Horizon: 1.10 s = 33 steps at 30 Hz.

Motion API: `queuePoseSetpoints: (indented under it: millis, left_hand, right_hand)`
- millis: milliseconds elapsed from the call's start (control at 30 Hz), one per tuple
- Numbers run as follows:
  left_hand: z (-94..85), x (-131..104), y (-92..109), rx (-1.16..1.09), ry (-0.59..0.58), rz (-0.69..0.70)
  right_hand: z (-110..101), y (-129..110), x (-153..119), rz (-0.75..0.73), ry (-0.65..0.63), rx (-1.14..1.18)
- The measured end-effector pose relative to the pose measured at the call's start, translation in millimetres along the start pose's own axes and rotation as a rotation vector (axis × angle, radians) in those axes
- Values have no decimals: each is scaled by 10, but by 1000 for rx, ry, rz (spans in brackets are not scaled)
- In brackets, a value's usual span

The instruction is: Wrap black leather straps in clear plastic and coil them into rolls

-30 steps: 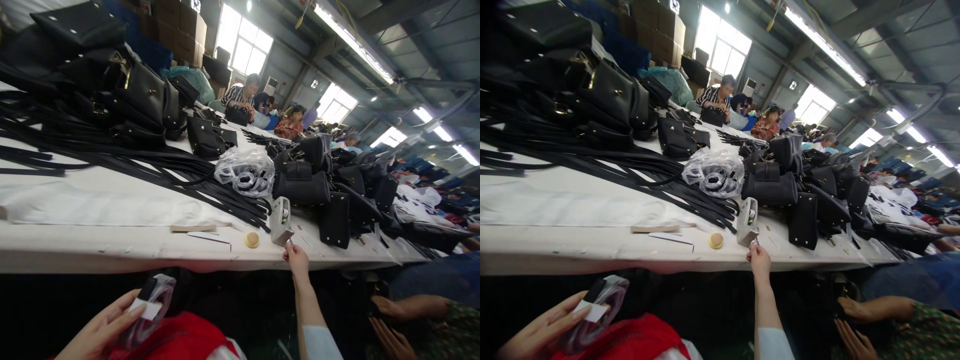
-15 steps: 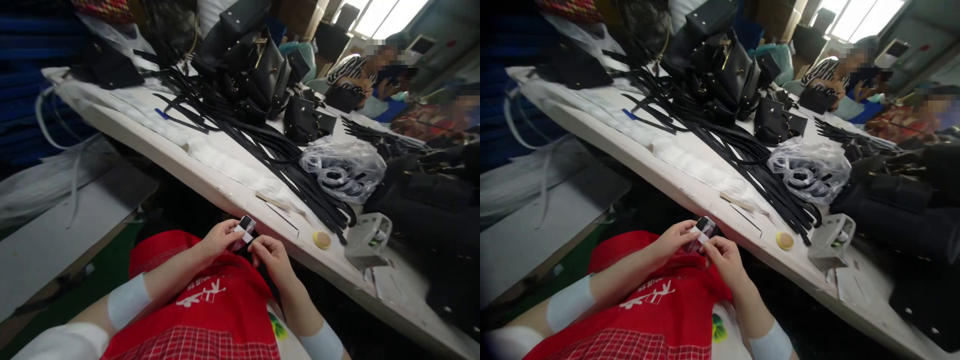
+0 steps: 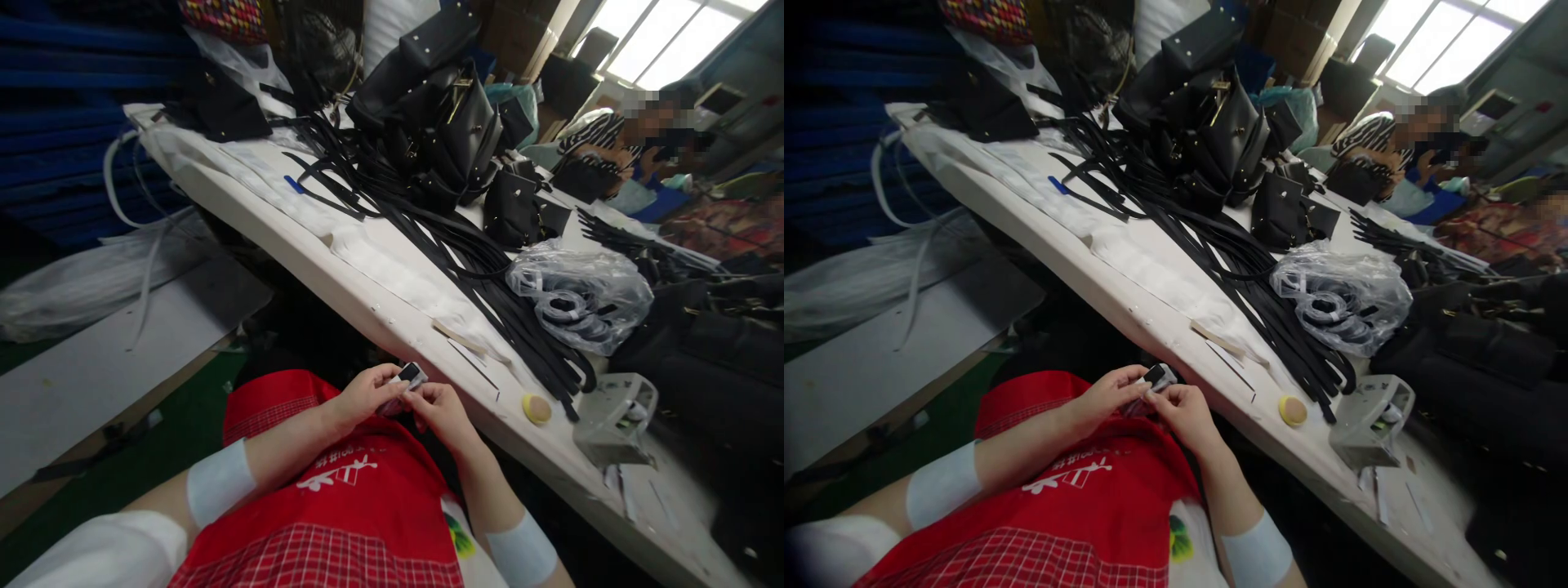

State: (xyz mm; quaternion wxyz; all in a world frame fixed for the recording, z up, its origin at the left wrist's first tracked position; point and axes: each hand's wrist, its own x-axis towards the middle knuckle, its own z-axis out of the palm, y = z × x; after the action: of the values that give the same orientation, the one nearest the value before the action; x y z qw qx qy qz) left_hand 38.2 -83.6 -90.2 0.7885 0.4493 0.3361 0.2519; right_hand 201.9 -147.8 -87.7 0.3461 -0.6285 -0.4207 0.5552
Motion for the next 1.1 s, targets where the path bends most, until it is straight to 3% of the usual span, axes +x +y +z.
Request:
queuePoseSetpoints:
  millis: [100,233,433,533,667,733,867,1100]
  left_hand:
    - [-9,13,-2,220,72,107]
    - [-9,-29,101,354,90,221]
    - [110,-196,291,665,172,532]
    - [194,-284,328,798,194,593]
    - [258,-342,335,937,135,643]
    - [245,-329,326,947,165,617]
    - [175,-266,287,890,212,571]
    - [149,-257,277,773,235,604]
  right_hand:
    - [-33,-18,1,17,-76,57]
    - [-40,-98,-10,-60,-188,175]
    - [132,-192,21,-229,38,124]
    - [185,-270,49,-299,157,51]
    - [188,-332,66,-328,239,34]
    - [199,-324,44,-311,200,169]
    - [239,-306,-33,-191,-11,540]
    - [307,-342,-44,-160,-99,715]
